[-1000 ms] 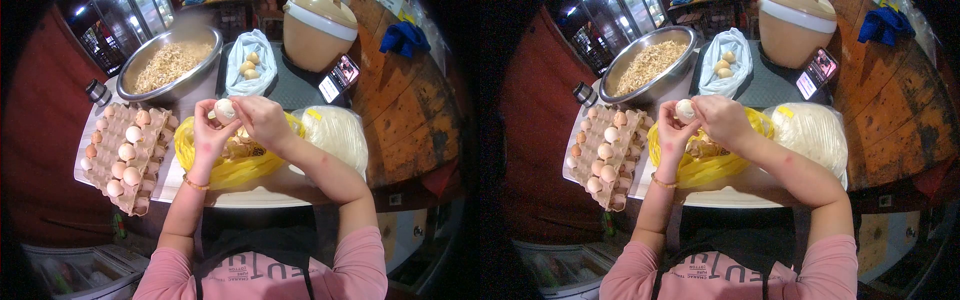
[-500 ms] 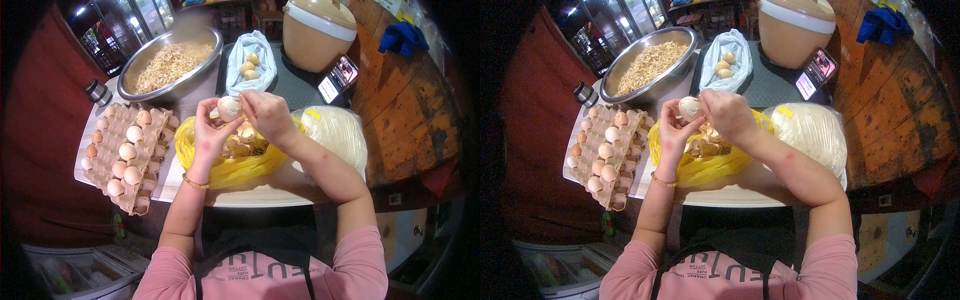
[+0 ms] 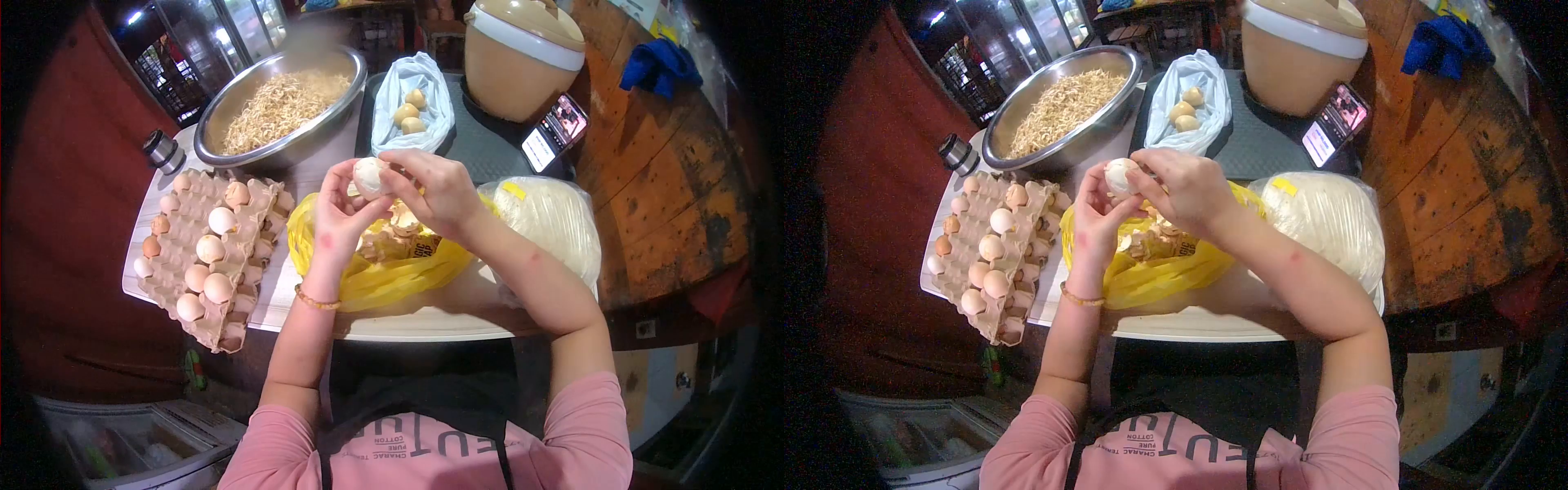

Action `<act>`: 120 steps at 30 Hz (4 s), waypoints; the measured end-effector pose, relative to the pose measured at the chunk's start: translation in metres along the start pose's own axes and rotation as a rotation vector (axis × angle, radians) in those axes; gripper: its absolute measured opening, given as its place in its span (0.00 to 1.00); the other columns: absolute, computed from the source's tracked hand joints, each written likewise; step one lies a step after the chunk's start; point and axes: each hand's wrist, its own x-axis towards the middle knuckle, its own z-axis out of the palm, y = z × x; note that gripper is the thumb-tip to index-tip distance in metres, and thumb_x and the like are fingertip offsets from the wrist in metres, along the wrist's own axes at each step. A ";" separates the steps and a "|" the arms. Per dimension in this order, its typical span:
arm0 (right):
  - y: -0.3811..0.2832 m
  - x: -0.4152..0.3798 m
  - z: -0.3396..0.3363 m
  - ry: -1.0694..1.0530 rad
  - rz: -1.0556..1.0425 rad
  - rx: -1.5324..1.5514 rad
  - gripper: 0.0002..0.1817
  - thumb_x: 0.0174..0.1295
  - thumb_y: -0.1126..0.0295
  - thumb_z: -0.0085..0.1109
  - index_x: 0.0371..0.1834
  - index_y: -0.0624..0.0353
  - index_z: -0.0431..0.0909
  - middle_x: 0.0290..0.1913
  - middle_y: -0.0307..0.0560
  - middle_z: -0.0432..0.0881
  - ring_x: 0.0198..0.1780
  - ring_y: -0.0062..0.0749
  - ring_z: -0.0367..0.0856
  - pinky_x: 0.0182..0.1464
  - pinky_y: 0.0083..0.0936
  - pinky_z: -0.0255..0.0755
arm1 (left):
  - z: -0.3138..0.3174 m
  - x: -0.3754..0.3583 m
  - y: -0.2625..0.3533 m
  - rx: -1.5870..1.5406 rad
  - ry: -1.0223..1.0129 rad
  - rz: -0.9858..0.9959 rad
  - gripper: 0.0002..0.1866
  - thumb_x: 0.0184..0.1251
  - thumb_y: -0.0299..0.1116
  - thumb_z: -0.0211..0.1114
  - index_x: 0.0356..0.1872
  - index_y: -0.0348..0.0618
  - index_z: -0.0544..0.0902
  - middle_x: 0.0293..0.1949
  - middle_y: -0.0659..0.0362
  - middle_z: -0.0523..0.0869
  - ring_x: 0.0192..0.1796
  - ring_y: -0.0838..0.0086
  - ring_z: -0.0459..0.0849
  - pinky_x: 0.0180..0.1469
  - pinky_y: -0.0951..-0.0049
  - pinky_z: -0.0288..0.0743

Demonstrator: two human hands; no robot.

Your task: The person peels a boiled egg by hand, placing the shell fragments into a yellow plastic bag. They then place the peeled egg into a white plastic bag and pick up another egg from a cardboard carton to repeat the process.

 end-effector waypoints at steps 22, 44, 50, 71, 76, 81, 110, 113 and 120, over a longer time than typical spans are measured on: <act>0.003 0.005 -0.004 -0.002 -0.228 -0.293 0.04 0.59 0.74 0.61 0.31 0.59 0.75 0.26 0.47 0.76 0.28 0.42 0.79 0.30 0.34 0.73 | -0.002 0.002 -0.005 -0.010 -0.095 -0.080 0.29 0.57 0.19 0.69 0.60 0.36 0.67 0.54 0.54 0.78 0.50 0.71 0.84 0.41 0.78 0.80; 0.020 0.007 -0.017 -0.300 -0.245 -0.144 0.10 0.59 0.67 0.65 0.24 0.57 0.77 0.24 0.47 0.78 0.27 0.43 0.80 0.29 0.33 0.73 | -0.014 0.006 0.011 -0.250 -0.077 -0.045 0.24 0.65 0.31 0.58 0.61 0.37 0.66 0.56 0.46 0.79 0.48 0.64 0.86 0.40 0.76 0.81; 0.004 0.006 -0.012 -0.117 -0.068 -0.110 0.19 0.58 0.53 0.65 0.25 0.57 0.76 0.22 0.47 0.77 0.26 0.43 0.81 0.28 0.33 0.74 | -0.012 0.003 0.008 -0.270 -0.098 -0.082 0.22 0.65 0.27 0.60 0.59 0.35 0.68 0.51 0.51 0.81 0.49 0.66 0.85 0.42 0.73 0.81; 0.004 -0.005 0.005 -0.069 -0.049 -0.103 0.08 0.61 0.70 0.57 0.39 0.59 0.70 0.32 0.53 0.79 0.33 0.50 0.82 0.31 0.39 0.75 | -0.001 -0.001 -0.001 -0.085 -0.105 -0.098 0.25 0.58 0.17 0.68 0.54 0.37 0.67 0.52 0.53 0.78 0.46 0.65 0.87 0.39 0.74 0.83; 0.002 -0.005 0.004 -0.034 -0.010 -0.142 0.10 0.58 0.72 0.59 0.39 0.60 0.70 0.32 0.53 0.81 0.33 0.48 0.83 0.32 0.37 0.77 | 0.000 -0.001 0.000 -0.071 -0.091 -0.095 0.25 0.58 0.17 0.68 0.54 0.36 0.67 0.52 0.51 0.78 0.46 0.63 0.87 0.39 0.75 0.83; 0.006 -0.002 0.001 -0.006 0.048 -0.165 0.05 0.63 0.74 0.55 0.39 0.60 0.72 0.29 0.53 0.81 0.31 0.49 0.84 0.31 0.38 0.76 | 0.001 -0.002 0.003 -0.068 -0.095 -0.111 0.25 0.58 0.16 0.68 0.54 0.35 0.67 0.53 0.50 0.78 0.47 0.61 0.87 0.39 0.75 0.84; 0.001 -0.002 0.008 -0.001 0.360 0.293 0.11 0.67 0.66 0.54 0.39 0.63 0.83 0.33 0.60 0.82 0.35 0.53 0.83 0.38 0.38 0.75 | 0.001 -0.001 0.000 0.066 0.022 0.042 0.29 0.51 0.16 0.74 0.52 0.38 0.67 0.51 0.54 0.76 0.45 0.66 0.87 0.37 0.78 0.83; -0.003 -0.001 0.007 -0.031 0.309 0.148 0.10 0.67 0.68 0.52 0.36 0.63 0.79 0.31 0.61 0.81 0.34 0.56 0.81 0.36 0.43 0.74 | 0.004 -0.002 -0.002 0.109 0.044 0.070 0.30 0.50 0.18 0.76 0.50 0.38 0.67 0.50 0.55 0.75 0.44 0.69 0.87 0.37 0.79 0.84; 0.008 -0.003 0.009 -0.048 0.239 -0.011 0.06 0.66 0.74 0.54 0.36 0.65 0.78 0.30 0.61 0.80 0.33 0.57 0.81 0.34 0.39 0.73 | 0.002 -0.001 -0.007 0.100 0.024 0.055 0.29 0.50 0.18 0.75 0.50 0.37 0.67 0.49 0.54 0.75 0.42 0.70 0.87 0.36 0.80 0.84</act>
